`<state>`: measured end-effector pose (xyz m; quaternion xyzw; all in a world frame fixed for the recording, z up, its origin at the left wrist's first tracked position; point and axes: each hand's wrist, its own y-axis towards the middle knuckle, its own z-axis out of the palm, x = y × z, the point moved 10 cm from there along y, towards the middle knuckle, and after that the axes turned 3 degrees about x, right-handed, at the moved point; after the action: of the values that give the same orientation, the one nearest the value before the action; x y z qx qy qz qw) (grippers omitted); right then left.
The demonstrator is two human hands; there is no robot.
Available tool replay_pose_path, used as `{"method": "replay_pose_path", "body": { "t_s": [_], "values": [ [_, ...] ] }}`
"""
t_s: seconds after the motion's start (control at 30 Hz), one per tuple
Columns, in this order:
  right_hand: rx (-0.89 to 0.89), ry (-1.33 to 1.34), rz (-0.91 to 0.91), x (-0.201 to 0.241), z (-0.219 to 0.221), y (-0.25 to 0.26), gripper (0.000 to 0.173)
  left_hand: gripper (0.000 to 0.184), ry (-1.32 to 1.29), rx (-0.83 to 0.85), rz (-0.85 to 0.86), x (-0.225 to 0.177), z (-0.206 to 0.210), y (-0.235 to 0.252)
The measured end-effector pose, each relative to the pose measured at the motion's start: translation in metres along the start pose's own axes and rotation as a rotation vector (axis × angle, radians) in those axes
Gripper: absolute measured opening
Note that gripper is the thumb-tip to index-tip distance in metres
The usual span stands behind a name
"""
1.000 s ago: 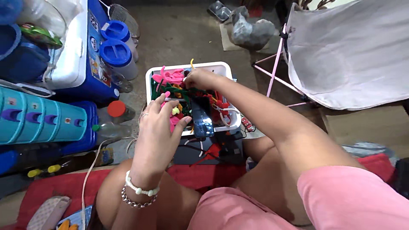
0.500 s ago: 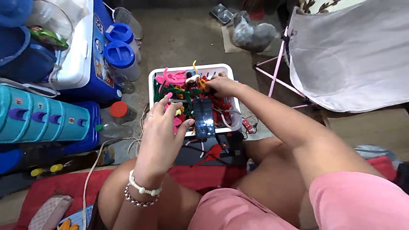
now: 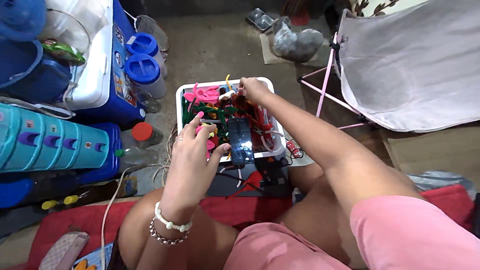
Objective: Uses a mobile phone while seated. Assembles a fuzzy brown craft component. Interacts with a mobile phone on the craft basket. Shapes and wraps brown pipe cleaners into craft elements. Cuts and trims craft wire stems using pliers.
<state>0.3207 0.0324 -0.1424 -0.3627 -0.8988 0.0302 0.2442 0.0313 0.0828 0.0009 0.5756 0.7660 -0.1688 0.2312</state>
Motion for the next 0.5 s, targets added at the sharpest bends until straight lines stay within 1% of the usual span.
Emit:
{"method": "replay_pose_path", "body": {
  "t_s": [0.07,0.13,0.17,0.23,0.3,0.33,0.4,0.5],
  "values": [
    [-0.051,0.002,0.048,-0.001,-0.017,0.002,0.027,0.050,0.008,-0.002,-0.012,0.002,-0.001,-0.001],
    [-0.115,0.026,0.013,0.010,-0.038,-0.002,0.026,0.052,0.013,-0.006,-0.023,0.004,-0.003,-0.001],
    [-0.153,0.049,-0.069,0.021,-0.046,-0.005,0.025,0.051,0.019,-0.005,-0.031,0.005,-0.003,0.000],
    [-0.162,0.089,-0.329,0.051,-0.045,-0.011,0.018,0.051,0.030,-0.007,-0.039,0.005,-0.004,0.000],
    [-0.100,0.071,-0.565,0.079,-0.025,-0.015,0.011,0.053,0.044,-0.012,-0.036,0.005,-0.003,0.000],
    [-0.025,0.010,-0.612,0.090,-0.009,-0.015,0.010,0.053,0.047,-0.012,-0.035,0.005,-0.003,0.000],
    [0.067,-0.190,-0.659,0.101,0.024,-0.011,0.013,0.053,0.046,-0.007,-0.034,0.004,-0.001,0.000],
    [0.114,-0.488,-0.659,0.106,0.057,-0.008,0.019,0.051,0.027,-0.007,-0.034,0.003,0.000,0.000]
  ]
}}
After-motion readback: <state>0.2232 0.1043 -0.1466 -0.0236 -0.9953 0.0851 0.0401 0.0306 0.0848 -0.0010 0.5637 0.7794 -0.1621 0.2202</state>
